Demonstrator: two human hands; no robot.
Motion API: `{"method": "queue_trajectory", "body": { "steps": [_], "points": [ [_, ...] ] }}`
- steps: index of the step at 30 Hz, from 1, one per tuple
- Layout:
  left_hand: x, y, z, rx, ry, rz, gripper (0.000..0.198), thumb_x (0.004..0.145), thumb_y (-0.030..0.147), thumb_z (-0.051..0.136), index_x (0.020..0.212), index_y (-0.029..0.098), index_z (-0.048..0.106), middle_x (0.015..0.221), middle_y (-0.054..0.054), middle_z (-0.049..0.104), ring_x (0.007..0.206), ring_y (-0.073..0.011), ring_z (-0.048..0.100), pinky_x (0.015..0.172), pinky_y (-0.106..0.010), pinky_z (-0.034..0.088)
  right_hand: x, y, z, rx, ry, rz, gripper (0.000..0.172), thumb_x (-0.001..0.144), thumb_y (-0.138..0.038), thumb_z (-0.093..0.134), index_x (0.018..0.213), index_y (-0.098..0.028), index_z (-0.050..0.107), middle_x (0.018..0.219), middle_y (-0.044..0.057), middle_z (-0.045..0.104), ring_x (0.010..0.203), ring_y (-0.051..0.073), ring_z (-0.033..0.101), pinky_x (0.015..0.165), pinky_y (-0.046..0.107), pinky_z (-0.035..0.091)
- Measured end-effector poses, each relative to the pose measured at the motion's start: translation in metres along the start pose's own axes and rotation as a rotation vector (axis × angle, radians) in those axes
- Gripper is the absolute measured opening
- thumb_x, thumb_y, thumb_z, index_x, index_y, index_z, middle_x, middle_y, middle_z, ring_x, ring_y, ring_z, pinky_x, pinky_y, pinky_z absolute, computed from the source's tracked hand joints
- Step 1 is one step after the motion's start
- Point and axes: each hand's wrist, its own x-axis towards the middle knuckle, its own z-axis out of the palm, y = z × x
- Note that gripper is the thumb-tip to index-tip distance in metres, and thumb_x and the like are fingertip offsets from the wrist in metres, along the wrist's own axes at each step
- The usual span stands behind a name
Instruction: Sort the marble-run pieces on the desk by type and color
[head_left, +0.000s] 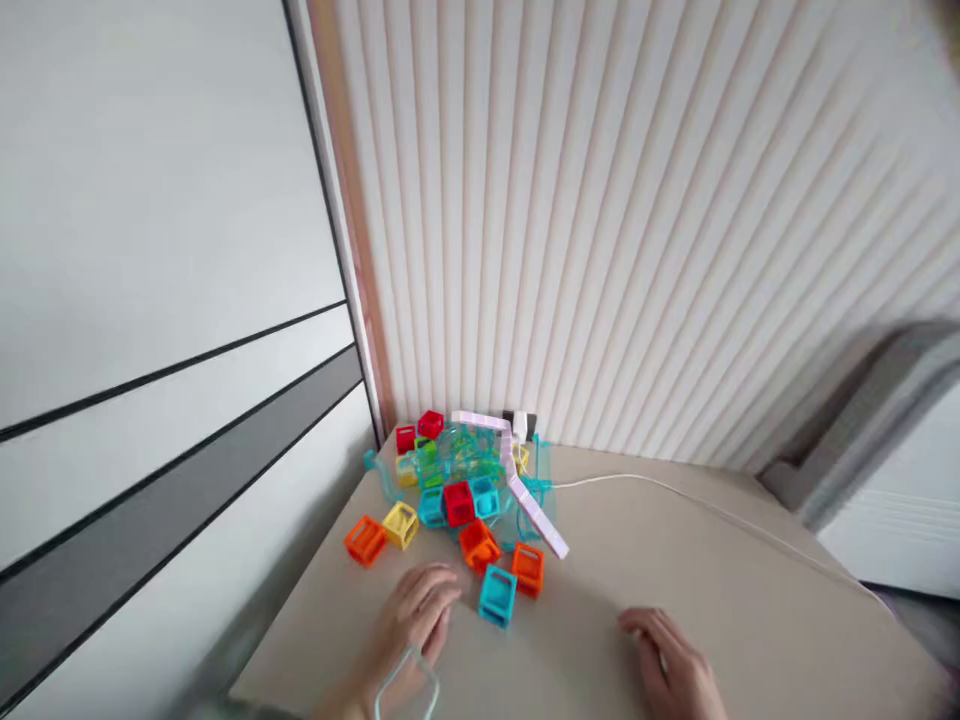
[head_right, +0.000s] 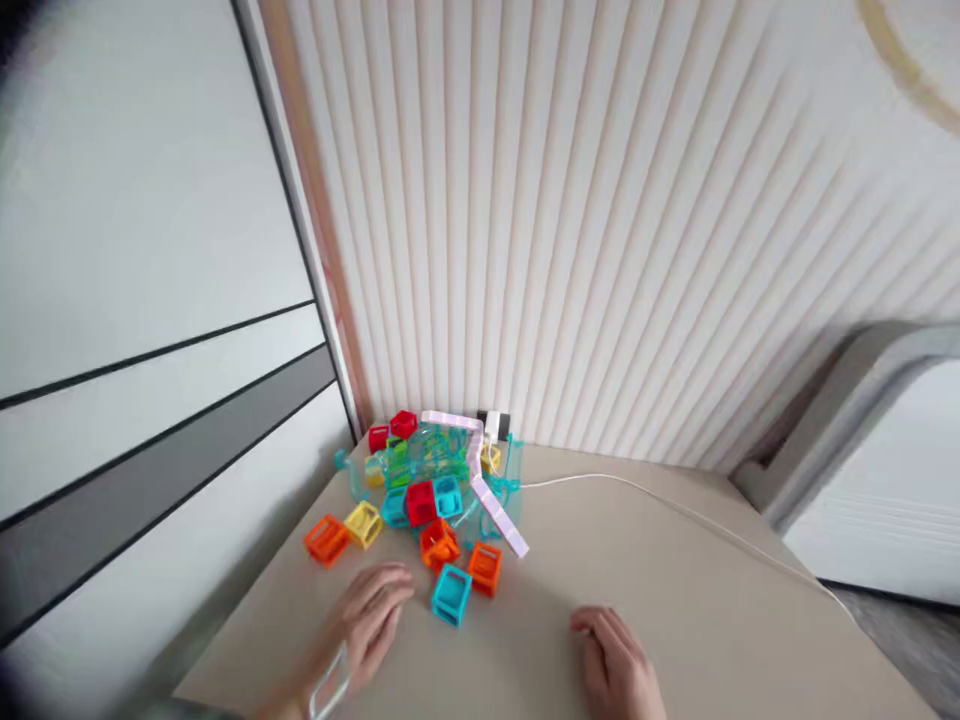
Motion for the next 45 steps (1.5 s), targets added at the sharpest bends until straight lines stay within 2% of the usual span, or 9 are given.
{"method": "queue_trajectory", "body": {
  "steps": [5, 8, 11, 14, 17, 21, 30, 36, 45],
  "points": [
    [0.035, -0.009, -0.021, 0.113, 0.037, -0.078, 0.036, 0.096, 0.012, 0.048, 0.128, 0.024, 0.059, 0.119, -0.009, 0.069, 0.114, -0.0224, 0.067, 0.100, -0.036, 0.057, 0.015, -0.028, 0.006, 0.127, -0.036, -0.041, 0.025, 0.094, -0.007, 0.044, 0.091, -0.026, 0.060, 0.088, 0.002, 0.072, 0.082, 0.016, 0.073, 0.072, 0.023, 0.058],
    [0.063, -0.019, -0.020, 0.207, 0.019, -0.151, 0.040, 0.097, 0.022, 0.050, 0.137, 0.024, 0.054, 0.129, -0.011, 0.065, 0.121, -0.0270, 0.063, 0.103, -0.044, 0.055, 0.054, -0.064, 0.012, 0.194, -0.113, -0.137, 0.027, 0.096, -0.007, 0.042, 0.099, -0.025, 0.062, 0.101, 0.006, 0.072, 0.092, 0.018, 0.072, 0.080, 0.027, 0.058],
    [0.087, -0.031, -0.010, 0.287, -0.004, -0.206, 0.040, 0.095, 0.028, 0.054, 0.135, 0.020, 0.057, 0.128, -0.013, 0.065, 0.120, -0.0309, 0.062, 0.102, -0.048, 0.054, 0.100, -0.099, 0.031, 0.157, -0.275, -0.182, 0.026, 0.098, -0.010, 0.046, 0.107, -0.025, 0.064, 0.111, 0.008, 0.072, 0.099, 0.021, 0.072, 0.087, 0.033, 0.058],
    [0.098, -0.038, 0.000, 0.350, -0.050, -0.279, 0.038, 0.091, 0.032, 0.059, 0.125, 0.015, 0.064, 0.119, -0.015, 0.067, 0.116, -0.0352, 0.063, 0.100, -0.052, 0.054, 0.136, -0.116, 0.062, -0.012, -0.394, -0.088, 0.030, 0.096, -0.009, 0.050, 0.119, -0.023, 0.065, 0.121, 0.010, 0.070, 0.090, 0.021, 0.075, 0.073, 0.029, 0.060],
    [0.100, -0.038, 0.005, 0.359, -0.089, -0.330, 0.035, 0.088, 0.029, 0.062, 0.120, 0.014, 0.067, 0.117, -0.016, 0.068, 0.115, -0.0360, 0.063, 0.099, -0.052, 0.053, 0.153, -0.118, 0.088, -0.141, -0.488, -0.080, 0.036, 0.094, -0.009, 0.053, 0.128, -0.020, 0.063, 0.131, 0.012, 0.068, 0.085, 0.023, 0.077, 0.066, 0.030, 0.061],
    [0.097, -0.036, 0.006, 0.330, -0.108, -0.381, 0.033, 0.087, 0.021, 0.061, 0.118, 0.018, 0.067, 0.118, -0.014, 0.067, 0.117, -0.0342, 0.063, 0.100, -0.049, 0.053, 0.159, -0.114, 0.100, -0.156, -0.527, -0.112, 0.034, 0.093, -0.007, 0.056, 0.122, -0.020, 0.066, 0.127, 0.010, 0.071, 0.088, 0.023, 0.077, 0.068, 0.029, 0.061],
    [0.104, -0.028, 0.006, 0.205, -0.054, -0.442, 0.029, 0.084, 0.013, 0.057, 0.112, 0.020, 0.061, 0.109, -0.010, 0.067, 0.111, -0.0312, 0.063, 0.098, -0.048, 0.052, 0.157, -0.098, 0.104, -0.113, -0.538, -0.150, 0.029, 0.090, -0.007, 0.062, 0.113, -0.024, 0.067, 0.106, 0.006, 0.071, 0.076, 0.019, 0.073, 0.065, 0.027, 0.056],
    [0.118, -0.021, 0.004, 0.130, 0.077, -0.391, 0.042, 0.078, -0.001, 0.053, 0.114, 0.021, 0.058, 0.110, -0.009, 0.069, 0.109, -0.0292, 0.064, 0.098, -0.047, 0.052, 0.158, -0.094, 0.091, -0.008, -0.525, -0.152, 0.028, 0.093, -0.005, 0.057, 0.111, -0.023, 0.069, 0.102, 0.006, 0.070, 0.086, 0.021, 0.072, 0.075, 0.030, 0.056],
    [0.156, -0.027, -0.012, -0.087, -0.016, -0.451, 0.051, 0.073, -0.009, 0.042, 0.109, 0.021, 0.061, 0.113, -0.007, 0.073, 0.112, -0.0229, 0.067, 0.099, -0.037, 0.053, 0.164, -0.092, 0.082, -0.014, -0.463, -0.224, 0.043, 0.094, -0.001, 0.057, 0.132, -0.020, 0.062, 0.106, 0.007, 0.070, 0.092, 0.024, 0.070, 0.082, 0.034, 0.057]
  ]
}}
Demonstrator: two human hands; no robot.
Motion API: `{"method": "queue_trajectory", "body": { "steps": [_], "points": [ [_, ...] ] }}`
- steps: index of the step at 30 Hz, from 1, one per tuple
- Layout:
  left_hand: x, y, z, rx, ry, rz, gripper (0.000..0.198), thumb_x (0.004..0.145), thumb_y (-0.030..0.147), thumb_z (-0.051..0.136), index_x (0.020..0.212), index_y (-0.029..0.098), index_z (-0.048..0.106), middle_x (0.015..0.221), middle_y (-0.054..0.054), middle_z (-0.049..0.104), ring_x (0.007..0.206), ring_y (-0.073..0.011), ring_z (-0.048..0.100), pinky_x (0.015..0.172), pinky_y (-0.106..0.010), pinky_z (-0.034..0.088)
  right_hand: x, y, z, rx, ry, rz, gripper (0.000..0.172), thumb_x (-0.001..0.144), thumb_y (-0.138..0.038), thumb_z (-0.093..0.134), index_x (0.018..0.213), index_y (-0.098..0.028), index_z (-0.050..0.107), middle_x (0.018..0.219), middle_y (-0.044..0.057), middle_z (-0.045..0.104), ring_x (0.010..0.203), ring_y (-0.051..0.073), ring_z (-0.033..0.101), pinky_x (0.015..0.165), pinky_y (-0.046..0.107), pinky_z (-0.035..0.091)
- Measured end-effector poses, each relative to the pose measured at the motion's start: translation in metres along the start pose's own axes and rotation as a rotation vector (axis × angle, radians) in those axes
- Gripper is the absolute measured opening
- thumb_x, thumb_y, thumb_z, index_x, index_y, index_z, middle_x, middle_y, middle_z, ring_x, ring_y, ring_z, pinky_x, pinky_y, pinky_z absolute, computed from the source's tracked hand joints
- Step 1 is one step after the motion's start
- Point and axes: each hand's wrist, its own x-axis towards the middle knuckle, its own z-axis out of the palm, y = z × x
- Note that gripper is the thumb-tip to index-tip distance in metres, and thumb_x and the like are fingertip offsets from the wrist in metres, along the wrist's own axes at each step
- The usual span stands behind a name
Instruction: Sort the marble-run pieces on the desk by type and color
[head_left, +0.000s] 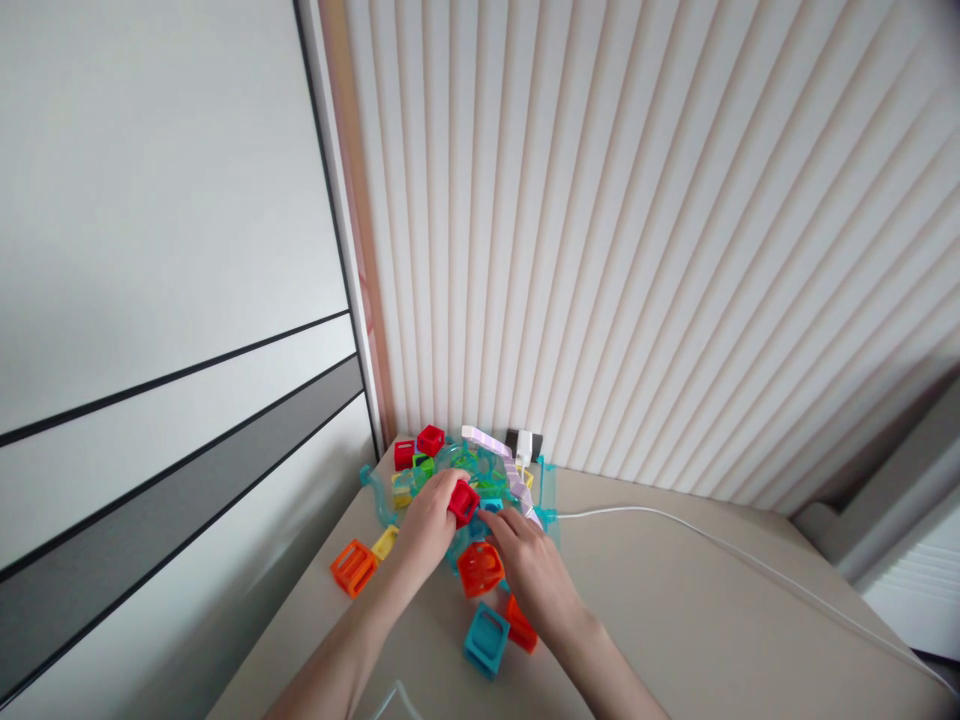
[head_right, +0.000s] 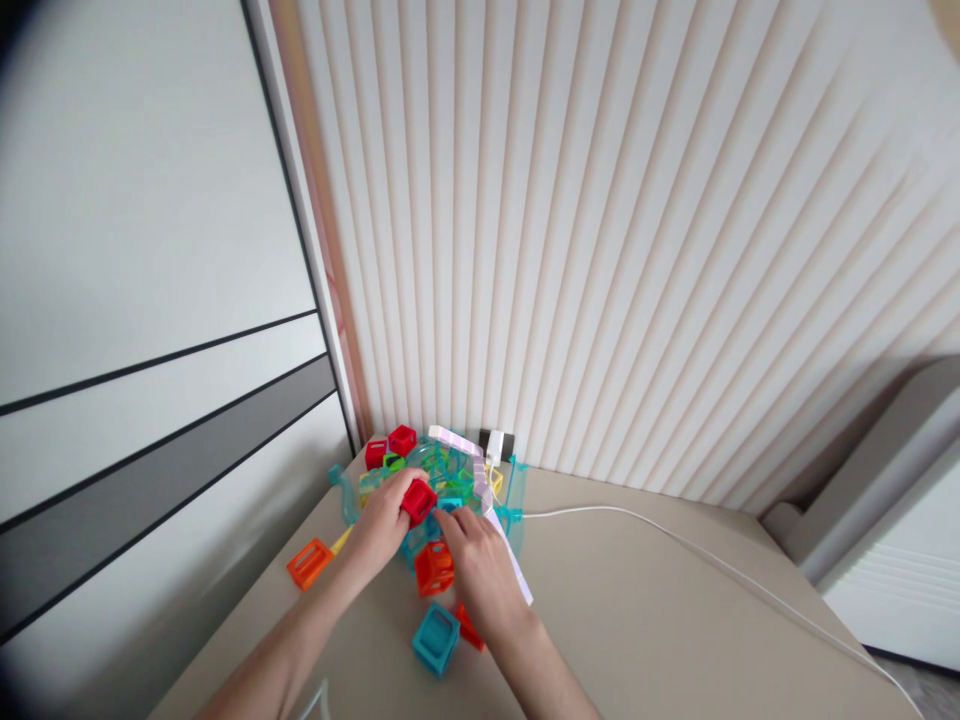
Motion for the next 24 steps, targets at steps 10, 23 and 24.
{"method": "queue_trajectory", "body": {
  "steps": [10, 23, 24],
  "points": [
    [0.036, 0.005, -0.028, -0.128, -0.048, -0.118, 0.040, 0.081, 0.002, 0.048, 0.108, 0.024, 0.067, 0.100, -0.002, 0.076, 0.090, -0.0199, 0.071, 0.077, -0.028, 0.055, -0.002, -0.004, -0.004, -0.103, -0.055, -0.030, 0.040, 0.089, 0.000, 0.062, 0.121, -0.023, 0.069, 0.102, 0.006, 0.069, 0.090, 0.024, 0.070, 0.079, 0.035, 0.058],
    [0.044, 0.049, -0.020, -0.202, 0.195, 0.121, 0.046, 0.073, -0.002, 0.047, 0.110, 0.023, 0.060, 0.107, -0.003, 0.074, 0.102, -0.0213, 0.070, 0.091, -0.032, 0.055, -0.004, 0.013, 0.015, -0.191, -0.043, -0.044, 0.028, 0.088, -0.004, 0.070, 0.109, -0.022, 0.071, 0.098, 0.005, 0.073, 0.087, 0.024, 0.072, 0.073, 0.032, 0.057],
    [0.043, 0.050, -0.019, -0.202, 0.206, 0.141, 0.043, 0.074, -0.001, 0.048, 0.108, 0.023, 0.059, 0.105, -0.004, 0.073, 0.100, -0.0214, 0.069, 0.090, -0.032, 0.055, -0.004, 0.013, 0.013, -0.181, -0.044, -0.035, 0.028, 0.088, -0.004, 0.069, 0.110, -0.022, 0.070, 0.099, 0.006, 0.073, 0.087, 0.025, 0.072, 0.074, 0.033, 0.057]
  ]
}}
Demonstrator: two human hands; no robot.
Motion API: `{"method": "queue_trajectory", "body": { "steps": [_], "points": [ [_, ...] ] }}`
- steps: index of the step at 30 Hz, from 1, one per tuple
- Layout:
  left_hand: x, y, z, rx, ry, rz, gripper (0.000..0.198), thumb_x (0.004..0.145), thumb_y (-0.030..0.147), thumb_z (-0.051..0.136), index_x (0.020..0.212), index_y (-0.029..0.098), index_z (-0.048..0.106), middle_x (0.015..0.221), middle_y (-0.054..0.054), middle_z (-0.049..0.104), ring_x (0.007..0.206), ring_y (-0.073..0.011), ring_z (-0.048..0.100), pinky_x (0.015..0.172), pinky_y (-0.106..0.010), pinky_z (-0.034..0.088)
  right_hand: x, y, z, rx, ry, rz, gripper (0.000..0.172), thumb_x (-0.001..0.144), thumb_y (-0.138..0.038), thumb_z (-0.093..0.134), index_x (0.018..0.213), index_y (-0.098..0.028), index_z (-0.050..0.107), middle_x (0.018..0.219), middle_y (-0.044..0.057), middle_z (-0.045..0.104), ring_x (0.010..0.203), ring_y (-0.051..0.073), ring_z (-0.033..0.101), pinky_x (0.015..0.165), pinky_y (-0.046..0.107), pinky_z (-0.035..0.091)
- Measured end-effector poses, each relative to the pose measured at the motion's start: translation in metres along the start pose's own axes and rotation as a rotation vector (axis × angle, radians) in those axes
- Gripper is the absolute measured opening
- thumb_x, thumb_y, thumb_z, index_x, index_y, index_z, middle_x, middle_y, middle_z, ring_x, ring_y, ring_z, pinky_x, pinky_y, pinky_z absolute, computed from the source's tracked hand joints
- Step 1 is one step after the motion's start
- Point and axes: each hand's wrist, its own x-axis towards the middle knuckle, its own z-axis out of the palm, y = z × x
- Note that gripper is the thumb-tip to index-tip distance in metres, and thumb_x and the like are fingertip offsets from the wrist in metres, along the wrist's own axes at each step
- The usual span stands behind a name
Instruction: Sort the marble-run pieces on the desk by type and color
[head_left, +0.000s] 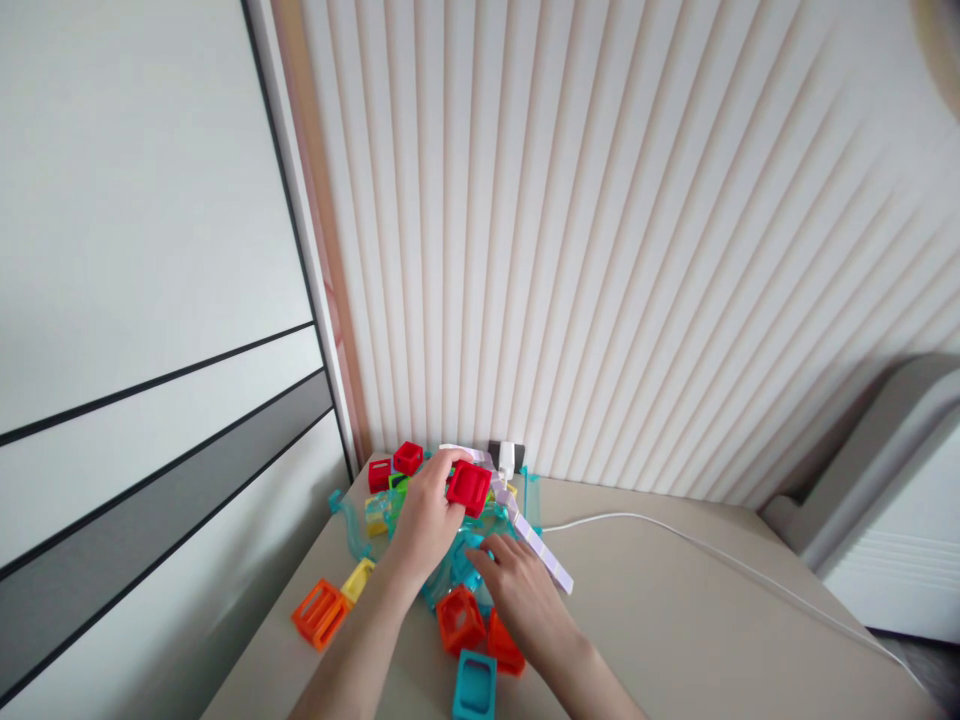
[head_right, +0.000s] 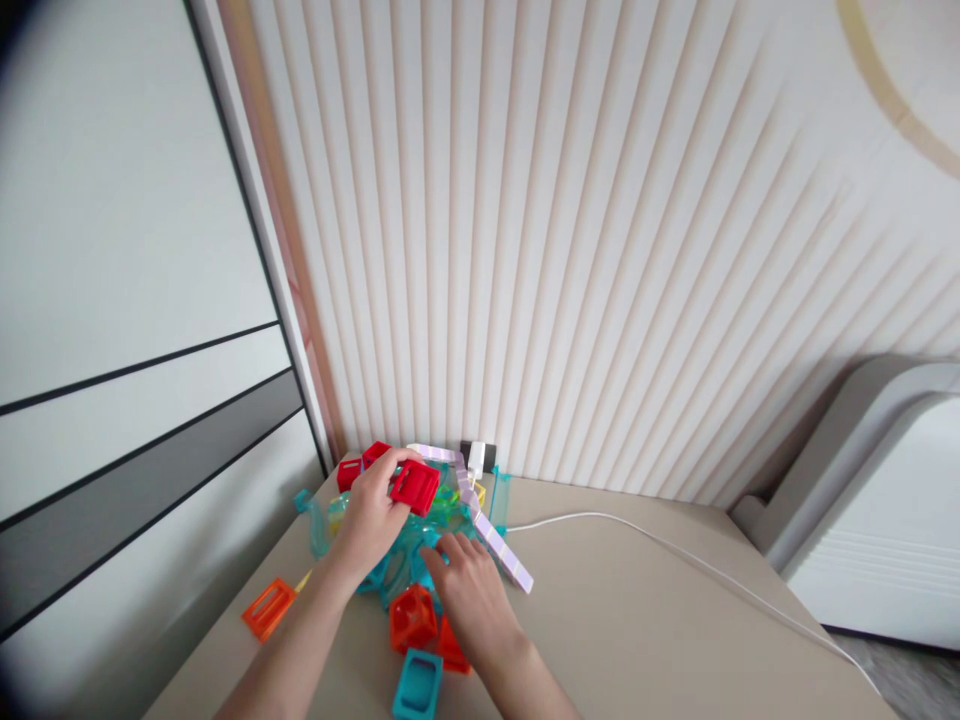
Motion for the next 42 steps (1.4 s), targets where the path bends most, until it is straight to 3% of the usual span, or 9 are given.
{"method": "queue_trajectory", "body": {
  "steps": [5, 10, 13, 18, 23, 28, 31, 34, 42],
  "points": [
    [-0.006, 0.003, 0.012, 0.018, 0.012, 0.039, 0.024, 0.080, 0.007, 0.050, 0.098, 0.023, 0.053, 0.092, -0.004, 0.066, 0.086, -0.0214, 0.066, 0.077, -0.031, 0.054, -0.001, 0.002, -0.028, 0.357, 0.149, 0.182, 0.025, 0.099, -0.018, 0.057, 0.120, -0.024, 0.069, 0.109, 0.008, 0.073, 0.096, 0.024, 0.071, 0.084, 0.035, 0.058],
    [-0.014, 0.007, 0.021, 0.039, -0.057, 0.037, 0.026, 0.079, 0.008, 0.050, 0.099, 0.025, 0.050, 0.093, -0.004, 0.063, 0.088, -0.0223, 0.065, 0.075, -0.032, 0.052, -0.004, 0.005, -0.052, 0.878, 0.311, 0.448, 0.042, 0.103, -0.046, 0.050, 0.136, -0.024, 0.061, 0.111, 0.011, 0.075, 0.088, 0.022, 0.072, 0.067, 0.029, 0.060],
    [-0.017, 0.009, 0.027, 0.015, -0.099, 0.080, 0.027, 0.078, 0.008, 0.052, 0.100, 0.024, 0.050, 0.095, -0.005, 0.063, 0.088, -0.0223, 0.064, 0.073, -0.031, 0.053, -0.006, 0.004, -0.054, 1.133, 0.310, 0.425, 0.054, 0.100, -0.054, 0.052, 0.147, -0.026, 0.051, 0.121, 0.012, 0.074, 0.103, 0.025, 0.072, 0.085, 0.038, 0.061],
    [-0.021, 0.016, 0.031, 0.003, -0.205, 0.116, 0.029, 0.081, 0.009, 0.054, 0.106, 0.024, 0.052, 0.105, -0.007, 0.064, 0.097, -0.0241, 0.066, 0.080, -0.035, 0.058, -0.004, 0.006, -0.056, 1.214, 0.331, 0.426, 0.052, 0.094, -0.052, 0.064, 0.138, -0.024, 0.059, 0.120, 0.012, 0.074, 0.104, 0.026, 0.072, 0.091, 0.041, 0.059],
    [-0.020, 0.015, 0.007, 0.172, -0.292, 0.247, 0.063, 0.092, 0.020, 0.060, 0.149, 0.031, 0.036, 0.147, -0.010, 0.051, 0.136, -0.0285, 0.052, 0.111, -0.045, 0.048, -0.004, 0.015, -0.068, 1.225, 0.460, 0.428, 0.044, 0.091, -0.049, 0.070, 0.125, -0.023, 0.063, 0.112, 0.011, 0.076, 0.097, 0.024, 0.073, 0.084, 0.036, 0.061],
    [0.007, -0.039, -0.031, 0.387, -0.142, 0.028, 0.046, 0.102, 0.035, 0.045, 0.147, 0.025, 0.040, 0.142, -0.010, 0.058, 0.133, -0.0245, 0.055, 0.112, -0.038, 0.044, -0.006, 0.017, -0.079, 1.240, 0.516, 0.464, 0.043, 0.091, -0.053, 0.068, 0.122, -0.023, 0.061, 0.112, 0.011, 0.074, 0.097, 0.025, 0.072, 0.082, 0.035, 0.060],
    [0.029, -0.088, -0.040, 0.567, -0.151, -0.186, 0.037, 0.103, 0.034, 0.038, 0.133, 0.019, 0.051, 0.130, -0.014, 0.065, 0.125, -0.0273, 0.060, 0.108, -0.040, 0.045, -0.008, 0.014, -0.082, 1.267, 0.523, 0.436, 0.041, 0.091, -0.052, 0.068, 0.120, -0.025, 0.059, 0.113, 0.010, 0.074, 0.098, 0.024, 0.072, 0.085, 0.035, 0.059],
    [0.041, -0.124, -0.037, 0.629, -0.276, -0.264, 0.035, 0.096, 0.042, 0.053, 0.118, 0.017, 0.061, 0.115, -0.016, 0.071, 0.115, -0.0326, 0.066, 0.097, -0.041, 0.050, -0.009, 0.011, -0.083, 1.295, 0.520, 0.398, 0.038, 0.092, -0.051, 0.068, 0.118, -0.025, 0.058, 0.114, 0.010, 0.073, 0.098, 0.023, 0.072, 0.083, 0.034, 0.060],
    [0.041, -0.151, -0.016, 0.634, -0.491, -0.345, 0.030, 0.094, 0.040, 0.064, 0.114, 0.019, 0.063, 0.106, -0.008, 0.072, 0.102, -0.0258, 0.069, 0.089, -0.040, 0.053, -0.013, 0.005, -0.082, 1.214, 0.530, 0.342, 0.034, 0.095, -0.045, 0.065, 0.122, -0.024, 0.060, 0.117, 0.011, 0.072, 0.099, 0.023, 0.072, 0.082, 0.033, 0.061]
  ]
}}
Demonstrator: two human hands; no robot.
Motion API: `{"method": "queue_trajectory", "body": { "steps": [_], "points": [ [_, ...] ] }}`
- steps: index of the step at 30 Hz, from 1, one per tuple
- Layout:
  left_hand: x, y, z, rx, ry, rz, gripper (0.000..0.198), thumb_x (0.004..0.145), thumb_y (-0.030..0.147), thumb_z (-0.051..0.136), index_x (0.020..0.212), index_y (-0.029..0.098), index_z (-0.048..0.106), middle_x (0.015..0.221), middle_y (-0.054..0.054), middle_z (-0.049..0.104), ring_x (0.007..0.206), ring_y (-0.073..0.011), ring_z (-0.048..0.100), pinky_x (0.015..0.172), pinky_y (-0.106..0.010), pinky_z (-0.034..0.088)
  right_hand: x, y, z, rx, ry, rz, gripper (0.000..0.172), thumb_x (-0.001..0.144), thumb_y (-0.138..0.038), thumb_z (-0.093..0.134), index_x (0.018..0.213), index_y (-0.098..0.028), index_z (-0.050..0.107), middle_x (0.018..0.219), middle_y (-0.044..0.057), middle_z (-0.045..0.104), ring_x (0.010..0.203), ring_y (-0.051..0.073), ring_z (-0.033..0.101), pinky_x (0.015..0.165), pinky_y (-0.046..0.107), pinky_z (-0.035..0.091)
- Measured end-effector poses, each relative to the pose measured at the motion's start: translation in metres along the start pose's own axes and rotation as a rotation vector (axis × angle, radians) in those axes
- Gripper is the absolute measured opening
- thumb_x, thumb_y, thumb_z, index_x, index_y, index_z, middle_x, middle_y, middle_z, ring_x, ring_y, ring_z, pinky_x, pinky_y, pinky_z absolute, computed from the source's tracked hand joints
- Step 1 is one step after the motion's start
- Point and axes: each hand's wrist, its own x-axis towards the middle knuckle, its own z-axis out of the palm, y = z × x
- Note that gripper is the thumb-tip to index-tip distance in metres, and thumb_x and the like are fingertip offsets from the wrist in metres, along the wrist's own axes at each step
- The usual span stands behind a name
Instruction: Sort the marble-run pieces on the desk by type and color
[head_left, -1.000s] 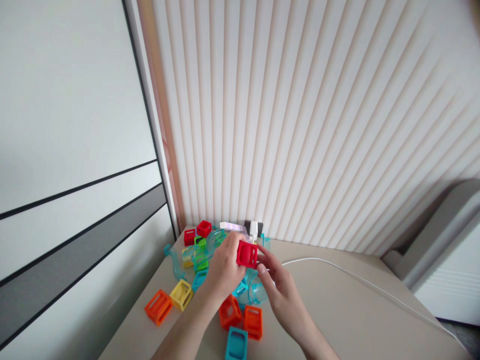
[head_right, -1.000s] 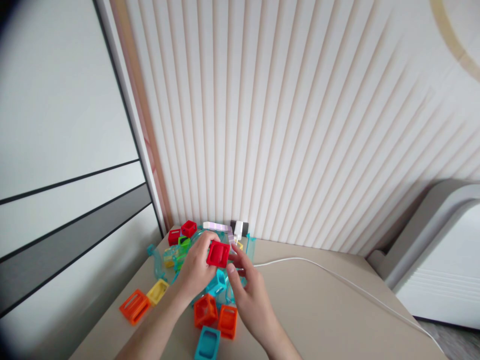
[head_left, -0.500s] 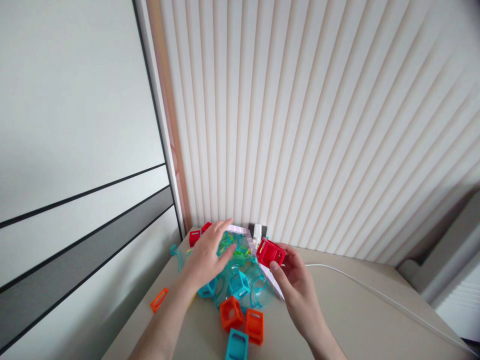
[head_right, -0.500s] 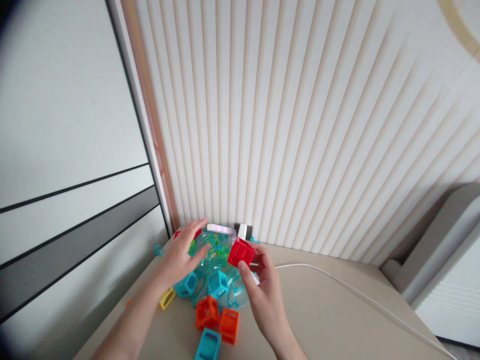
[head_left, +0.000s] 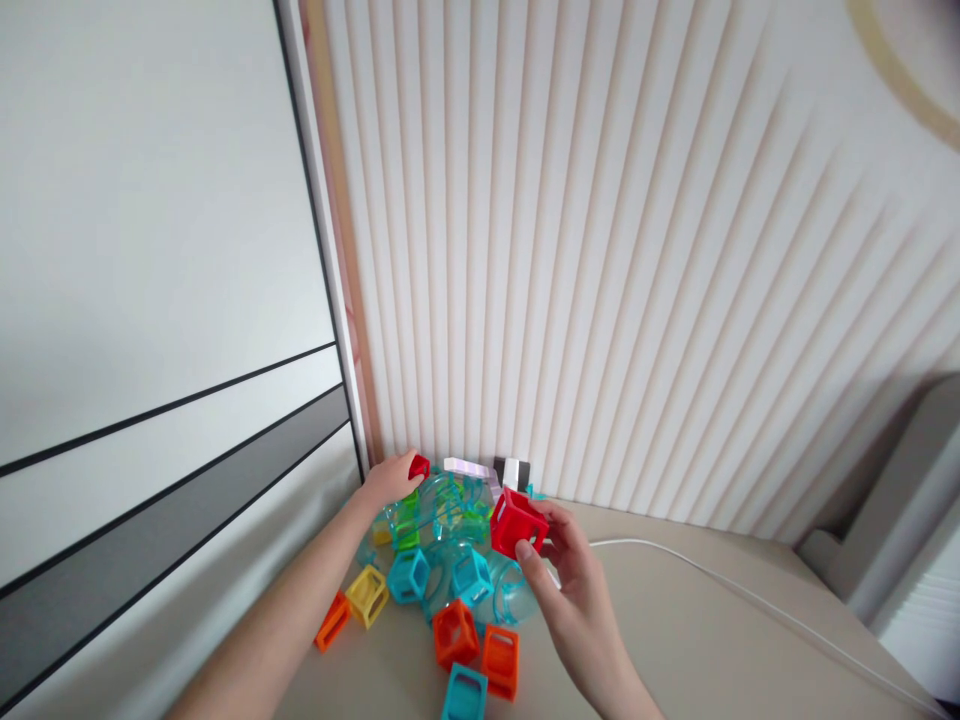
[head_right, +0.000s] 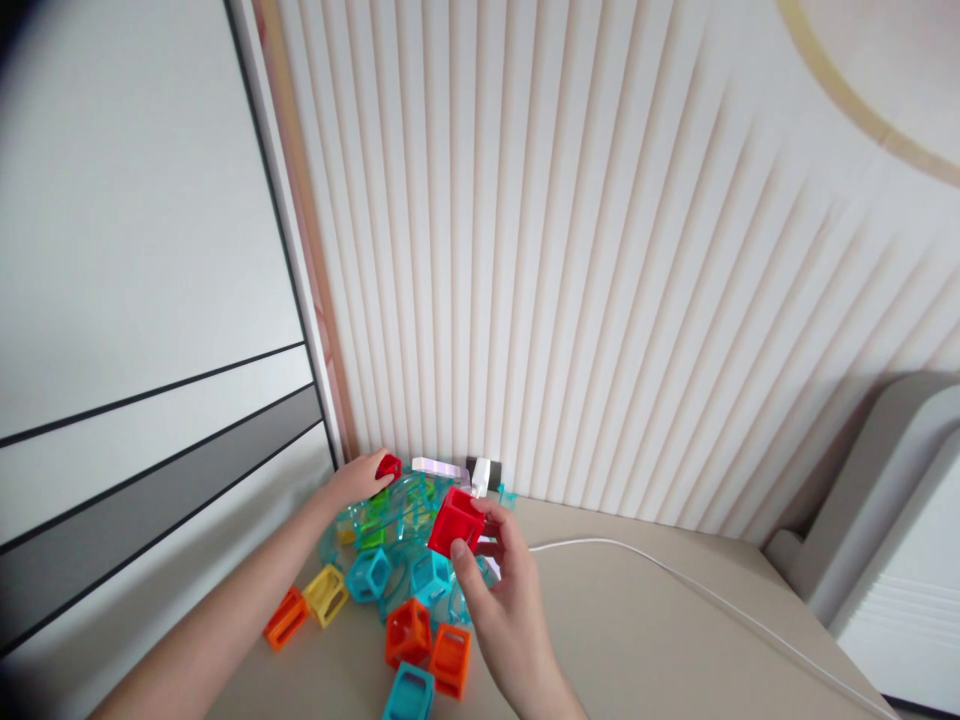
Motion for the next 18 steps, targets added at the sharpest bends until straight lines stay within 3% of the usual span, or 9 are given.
{"method": "queue_trajectory", "body": {
  "steps": [7, 13, 18],
  "points": [
    [0.012, 0.001, 0.013, -0.112, 0.019, -0.057, 0.037, 0.097, 0.036, 0.064, 0.129, 0.018, 0.060, 0.128, -0.010, 0.064, 0.108, -0.0249, 0.066, 0.091, -0.047, 0.057, -0.001, -0.001, -0.002, -0.046, -0.009, 0.023, 0.038, 0.095, -0.048, 0.064, 0.124, -0.024, 0.060, 0.120, 0.011, 0.072, 0.098, 0.024, 0.072, 0.081, 0.033, 0.060],
    [0.016, 0.003, 0.020, -0.296, 0.066, -0.110, 0.034, 0.097, 0.036, 0.064, 0.126, 0.017, 0.061, 0.126, -0.010, 0.065, 0.107, -0.0241, 0.067, 0.090, -0.046, 0.058, -0.002, -0.002, -0.001, -0.065, -0.031, 0.075, 0.041, 0.095, -0.051, 0.061, 0.126, -0.024, 0.059, 0.123, 0.011, 0.071, 0.100, 0.025, 0.071, 0.082, 0.034, 0.059],
    [0.013, 0.010, 0.010, -0.514, 0.184, -0.164, 0.033, 0.097, 0.036, 0.065, 0.124, 0.017, 0.062, 0.125, -0.009, 0.065, 0.107, -0.0241, 0.067, 0.091, -0.047, 0.057, -0.003, -0.001, -0.001, -0.076, -0.042, 0.084, 0.040, 0.096, -0.050, 0.061, 0.127, -0.026, 0.059, 0.122, 0.010, 0.072, 0.097, 0.025, 0.072, 0.080, 0.034, 0.059]
  ]
}}
